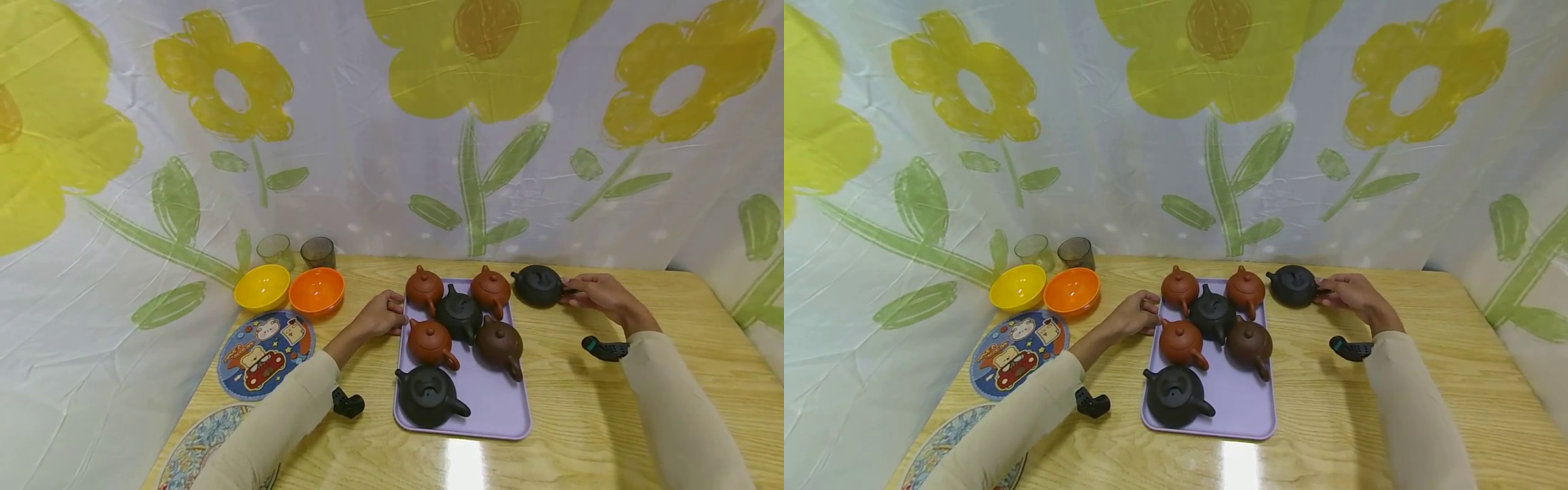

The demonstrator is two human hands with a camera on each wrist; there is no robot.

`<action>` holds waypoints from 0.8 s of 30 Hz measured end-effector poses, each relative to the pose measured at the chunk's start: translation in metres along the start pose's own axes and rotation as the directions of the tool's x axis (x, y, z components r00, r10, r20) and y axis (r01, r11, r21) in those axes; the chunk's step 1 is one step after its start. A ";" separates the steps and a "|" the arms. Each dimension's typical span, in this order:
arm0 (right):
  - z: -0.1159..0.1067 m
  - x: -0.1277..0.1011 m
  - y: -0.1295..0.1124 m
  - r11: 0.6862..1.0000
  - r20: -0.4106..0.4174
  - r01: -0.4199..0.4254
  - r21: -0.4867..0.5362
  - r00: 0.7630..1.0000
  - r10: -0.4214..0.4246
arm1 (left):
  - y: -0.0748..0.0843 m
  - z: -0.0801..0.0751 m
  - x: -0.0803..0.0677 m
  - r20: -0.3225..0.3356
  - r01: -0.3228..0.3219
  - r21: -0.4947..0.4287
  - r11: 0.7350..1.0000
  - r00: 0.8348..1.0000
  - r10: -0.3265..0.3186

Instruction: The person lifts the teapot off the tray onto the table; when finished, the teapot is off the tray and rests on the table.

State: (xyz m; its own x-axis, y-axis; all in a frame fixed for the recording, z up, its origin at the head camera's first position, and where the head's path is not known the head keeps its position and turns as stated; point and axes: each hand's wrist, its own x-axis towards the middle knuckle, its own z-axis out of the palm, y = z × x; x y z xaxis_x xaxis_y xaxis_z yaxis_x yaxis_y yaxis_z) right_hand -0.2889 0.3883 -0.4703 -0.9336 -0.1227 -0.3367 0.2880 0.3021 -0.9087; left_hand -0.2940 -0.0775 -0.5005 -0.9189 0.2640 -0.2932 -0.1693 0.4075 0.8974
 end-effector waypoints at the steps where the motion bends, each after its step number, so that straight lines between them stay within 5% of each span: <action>1: 0.000 0.001 0.000 1.000 -0.004 0.002 0.019 1.000 -0.002 | 0.000 0.000 0.000 -0.001 -0.002 0.004 1.000 1.000 0.002; 10: 0.006 0.009 0.002 0.995 -0.096 0.031 0.092 0.995 -0.022 | 0.000 0.001 0.000 -0.006 -0.003 0.008 1.000 1.000 0.003; 24: 0.010 0.011 0.006 1.000 -0.172 0.012 0.022 0.985 -0.008 | -0.001 0.001 0.000 0.000 -0.010 -0.016 1.000 1.000 0.010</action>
State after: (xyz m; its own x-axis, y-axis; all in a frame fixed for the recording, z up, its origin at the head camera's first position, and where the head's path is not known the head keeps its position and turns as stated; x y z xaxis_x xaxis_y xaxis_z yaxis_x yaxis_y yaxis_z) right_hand -0.2954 0.3791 -0.4820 -0.9587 0.0395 -0.2815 0.2811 0.2800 -0.9179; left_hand -0.2940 -0.0772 -0.5018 -0.9204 0.2681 -0.2844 -0.1660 0.3907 0.9054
